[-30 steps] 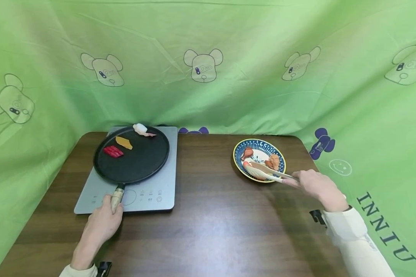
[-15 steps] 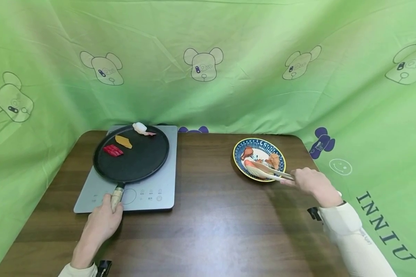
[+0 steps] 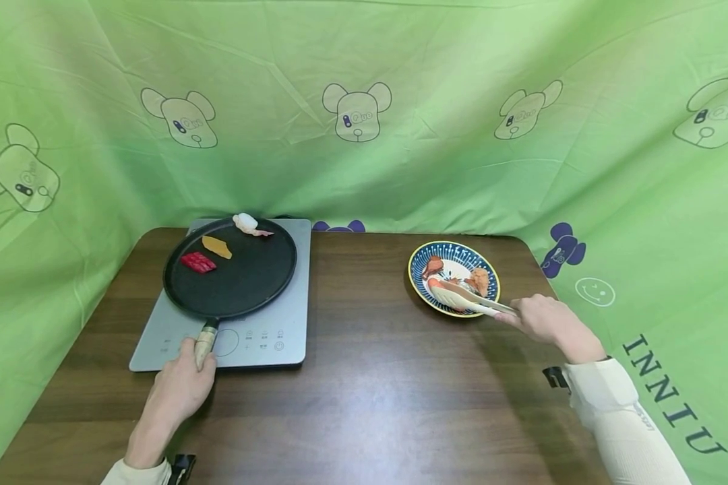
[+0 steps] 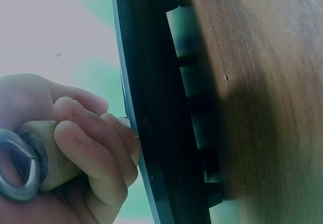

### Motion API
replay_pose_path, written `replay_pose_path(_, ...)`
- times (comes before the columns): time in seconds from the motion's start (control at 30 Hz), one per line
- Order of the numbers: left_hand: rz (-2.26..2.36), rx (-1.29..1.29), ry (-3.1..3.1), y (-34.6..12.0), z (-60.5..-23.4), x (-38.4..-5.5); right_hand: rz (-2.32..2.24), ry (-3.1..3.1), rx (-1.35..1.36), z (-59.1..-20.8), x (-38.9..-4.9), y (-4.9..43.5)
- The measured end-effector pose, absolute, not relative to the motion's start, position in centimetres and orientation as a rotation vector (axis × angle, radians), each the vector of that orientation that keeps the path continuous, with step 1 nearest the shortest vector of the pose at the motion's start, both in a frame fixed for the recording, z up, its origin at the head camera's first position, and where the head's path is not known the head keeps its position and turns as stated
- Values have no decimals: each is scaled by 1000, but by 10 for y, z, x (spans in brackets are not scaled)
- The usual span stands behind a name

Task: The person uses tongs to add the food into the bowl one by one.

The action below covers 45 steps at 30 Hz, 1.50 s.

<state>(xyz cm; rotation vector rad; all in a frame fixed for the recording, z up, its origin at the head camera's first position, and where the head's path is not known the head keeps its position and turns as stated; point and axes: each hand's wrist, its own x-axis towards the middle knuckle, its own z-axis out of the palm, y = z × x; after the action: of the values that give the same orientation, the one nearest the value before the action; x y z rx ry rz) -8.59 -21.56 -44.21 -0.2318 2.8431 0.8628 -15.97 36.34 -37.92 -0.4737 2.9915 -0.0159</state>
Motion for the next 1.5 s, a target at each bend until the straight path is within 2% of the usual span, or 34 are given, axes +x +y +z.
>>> replay_pose_path(1.07,863,-242,2840,-214,-443,-87,-191,3136,-471,-407,-156,378)
replay_pose_path(1.5,863,-262,2836,-214,-443,-86,-286,3204,-372,-420,-157,378)
